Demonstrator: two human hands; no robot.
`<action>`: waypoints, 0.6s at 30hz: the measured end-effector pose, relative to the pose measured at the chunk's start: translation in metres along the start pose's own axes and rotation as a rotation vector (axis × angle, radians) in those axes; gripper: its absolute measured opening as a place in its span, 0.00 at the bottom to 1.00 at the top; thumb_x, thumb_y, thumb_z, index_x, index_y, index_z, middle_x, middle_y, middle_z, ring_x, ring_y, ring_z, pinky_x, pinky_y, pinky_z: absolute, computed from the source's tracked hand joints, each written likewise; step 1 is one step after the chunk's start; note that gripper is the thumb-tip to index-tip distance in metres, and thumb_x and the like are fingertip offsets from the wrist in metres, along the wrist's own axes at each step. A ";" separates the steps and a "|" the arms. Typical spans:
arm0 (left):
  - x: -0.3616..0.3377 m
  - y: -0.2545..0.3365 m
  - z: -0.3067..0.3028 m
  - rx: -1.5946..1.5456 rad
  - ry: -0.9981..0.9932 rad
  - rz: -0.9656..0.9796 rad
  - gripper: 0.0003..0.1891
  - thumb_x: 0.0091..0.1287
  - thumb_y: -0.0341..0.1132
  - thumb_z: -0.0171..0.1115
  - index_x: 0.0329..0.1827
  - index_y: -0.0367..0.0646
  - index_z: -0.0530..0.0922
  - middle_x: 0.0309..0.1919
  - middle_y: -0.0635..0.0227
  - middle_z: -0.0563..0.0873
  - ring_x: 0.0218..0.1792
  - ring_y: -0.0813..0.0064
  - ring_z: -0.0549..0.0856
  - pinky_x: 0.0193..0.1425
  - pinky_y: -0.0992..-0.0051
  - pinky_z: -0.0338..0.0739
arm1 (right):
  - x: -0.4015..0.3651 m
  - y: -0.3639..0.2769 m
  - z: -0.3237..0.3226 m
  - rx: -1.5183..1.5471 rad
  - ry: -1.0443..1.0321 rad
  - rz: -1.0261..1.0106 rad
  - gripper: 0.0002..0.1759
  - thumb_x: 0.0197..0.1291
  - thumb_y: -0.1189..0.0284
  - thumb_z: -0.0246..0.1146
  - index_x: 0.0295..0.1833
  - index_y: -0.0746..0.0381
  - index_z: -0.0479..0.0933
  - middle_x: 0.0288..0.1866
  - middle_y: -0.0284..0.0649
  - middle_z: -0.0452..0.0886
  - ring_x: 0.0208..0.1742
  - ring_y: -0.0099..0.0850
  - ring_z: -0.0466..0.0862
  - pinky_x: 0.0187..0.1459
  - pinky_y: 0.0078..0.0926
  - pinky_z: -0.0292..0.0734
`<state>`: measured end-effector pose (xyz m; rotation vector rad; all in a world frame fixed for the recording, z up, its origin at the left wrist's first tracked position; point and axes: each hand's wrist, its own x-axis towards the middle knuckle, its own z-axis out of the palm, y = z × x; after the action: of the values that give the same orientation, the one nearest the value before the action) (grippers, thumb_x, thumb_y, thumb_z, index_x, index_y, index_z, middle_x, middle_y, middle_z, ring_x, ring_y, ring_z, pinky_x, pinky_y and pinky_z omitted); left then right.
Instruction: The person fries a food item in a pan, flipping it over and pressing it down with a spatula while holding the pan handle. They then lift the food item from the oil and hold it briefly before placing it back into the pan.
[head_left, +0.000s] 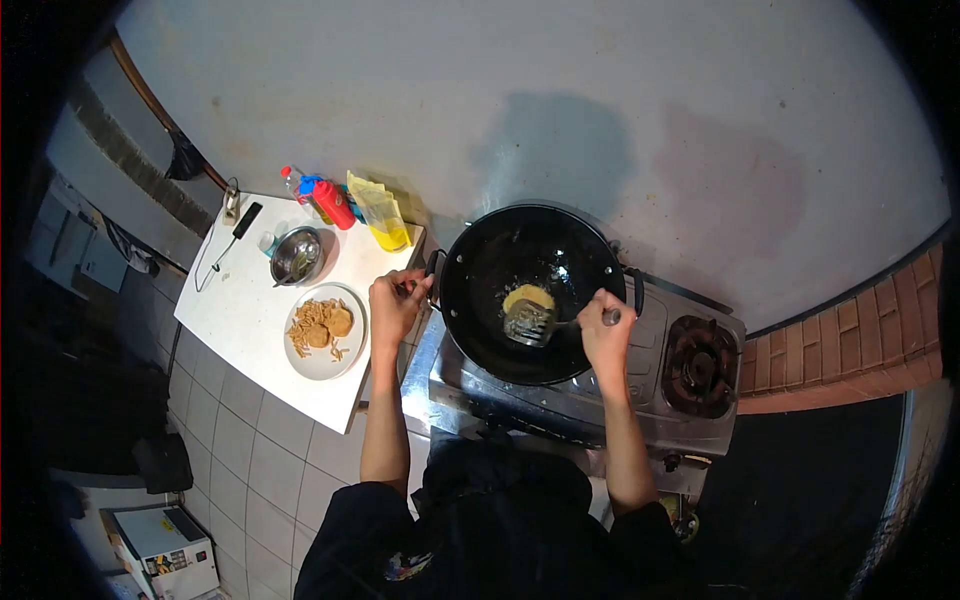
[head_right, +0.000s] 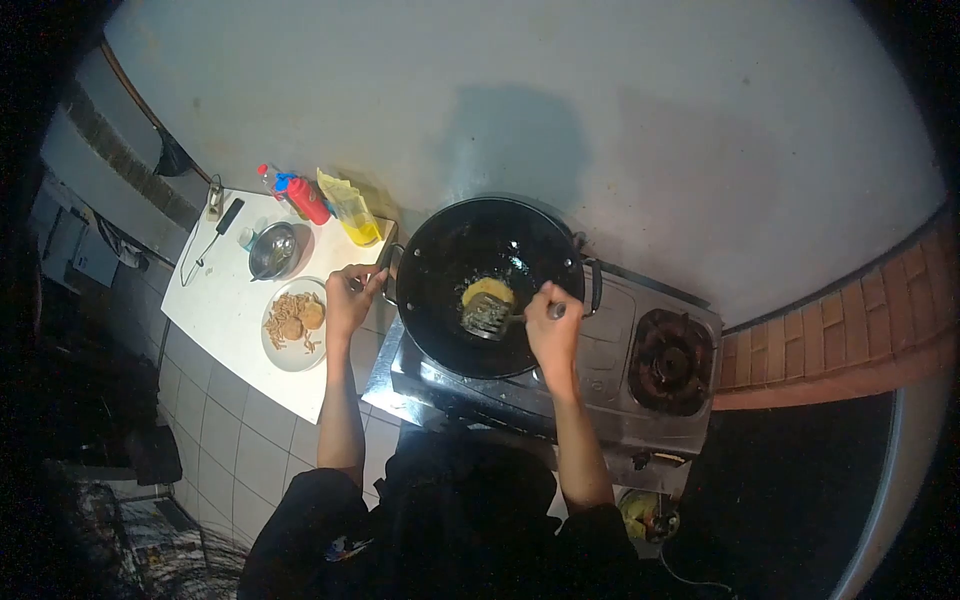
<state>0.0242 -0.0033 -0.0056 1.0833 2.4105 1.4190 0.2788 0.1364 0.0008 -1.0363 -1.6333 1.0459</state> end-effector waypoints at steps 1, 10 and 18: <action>-0.001 0.000 0.000 -0.010 0.005 0.000 0.12 0.56 0.33 0.73 0.37 0.31 0.85 0.18 0.67 0.77 0.21 0.80 0.74 0.27 0.77 0.70 | 0.004 0.000 -0.002 0.008 0.034 -0.007 0.21 0.68 0.75 0.52 0.19 0.68 0.68 0.13 0.33 0.68 0.17 0.18 0.67 0.21 0.24 0.60; -0.002 0.000 0.001 -0.021 -0.006 -0.024 0.13 0.57 0.34 0.72 0.38 0.31 0.85 0.19 0.66 0.77 0.21 0.79 0.73 0.28 0.76 0.70 | 0.008 -0.005 -0.007 0.041 -0.010 -0.053 0.22 0.69 0.73 0.54 0.19 0.68 0.68 0.14 0.33 0.70 0.16 0.17 0.68 0.19 0.21 0.62; -0.003 -0.001 0.002 -0.036 -0.008 -0.004 0.13 0.58 0.34 0.71 0.40 0.32 0.85 0.18 0.66 0.76 0.21 0.80 0.73 0.27 0.77 0.69 | -0.002 -0.022 -0.040 0.428 -0.128 0.143 0.19 0.70 0.69 0.57 0.26 0.70 0.75 0.27 0.40 0.79 0.20 0.19 0.73 0.23 0.20 0.80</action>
<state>0.0270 -0.0045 -0.0083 1.0730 2.3704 1.4480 0.3139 0.1353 0.0300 -0.8176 -1.3616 1.5055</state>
